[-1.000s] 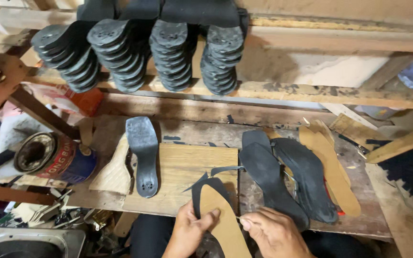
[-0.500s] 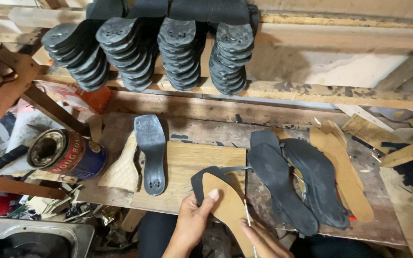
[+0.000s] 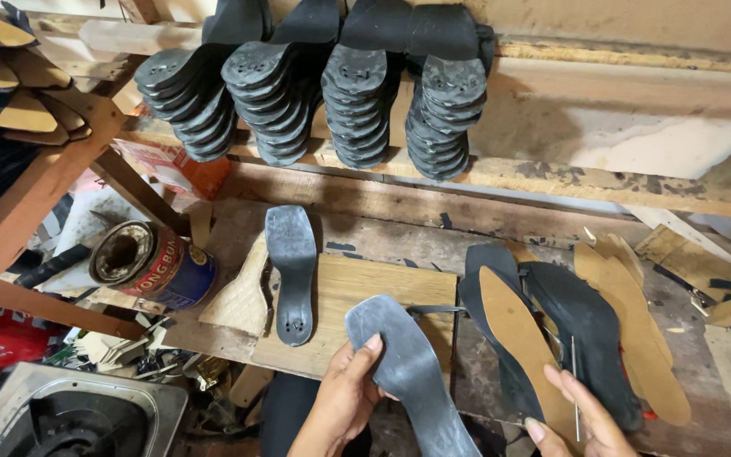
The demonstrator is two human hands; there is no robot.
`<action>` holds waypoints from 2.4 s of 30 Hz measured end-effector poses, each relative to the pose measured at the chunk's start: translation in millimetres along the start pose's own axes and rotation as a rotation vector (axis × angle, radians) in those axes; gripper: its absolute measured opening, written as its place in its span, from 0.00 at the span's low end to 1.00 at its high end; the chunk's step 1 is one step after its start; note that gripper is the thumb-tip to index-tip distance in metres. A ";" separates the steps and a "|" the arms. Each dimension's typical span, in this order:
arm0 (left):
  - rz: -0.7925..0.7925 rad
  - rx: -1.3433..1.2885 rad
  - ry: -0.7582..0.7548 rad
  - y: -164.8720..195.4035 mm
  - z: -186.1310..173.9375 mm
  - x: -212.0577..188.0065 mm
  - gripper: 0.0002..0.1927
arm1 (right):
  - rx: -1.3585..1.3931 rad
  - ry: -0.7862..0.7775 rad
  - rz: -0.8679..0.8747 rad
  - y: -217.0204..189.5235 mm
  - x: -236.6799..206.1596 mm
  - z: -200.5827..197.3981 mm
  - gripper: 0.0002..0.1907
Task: The person trims the edges of a black shoe insole using a small knife, following the outline of a cardboard template. They repeatedly align the insole with the template, cut along the edges, and remove excess material.
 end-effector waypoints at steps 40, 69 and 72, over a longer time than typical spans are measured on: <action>0.094 0.382 0.077 -14.7 1.9 -0.3 0.13 | -0.254 -0.266 -0.374 12.2 -36.0 85.0 0.19; 0.143 0.179 0.109 -4.4 -3.2 -2.3 0.12 | 0.329 -0.128 0.501 8.3 -76.5 52.9 0.22; 0.154 0.183 0.104 -5.2 -4.1 -1.4 0.12 | 0.341 -0.190 0.554 13.8 -71.5 52.3 0.24</action>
Point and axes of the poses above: each hand's wrist, its own x-axis towards the middle knuckle, its own z-axis out of the palm, y = z × x, the point moved 1 cm from there along x, towards the middle knuckle, and after that the axes turned 3 degrees about x, right-handed, at the moved point
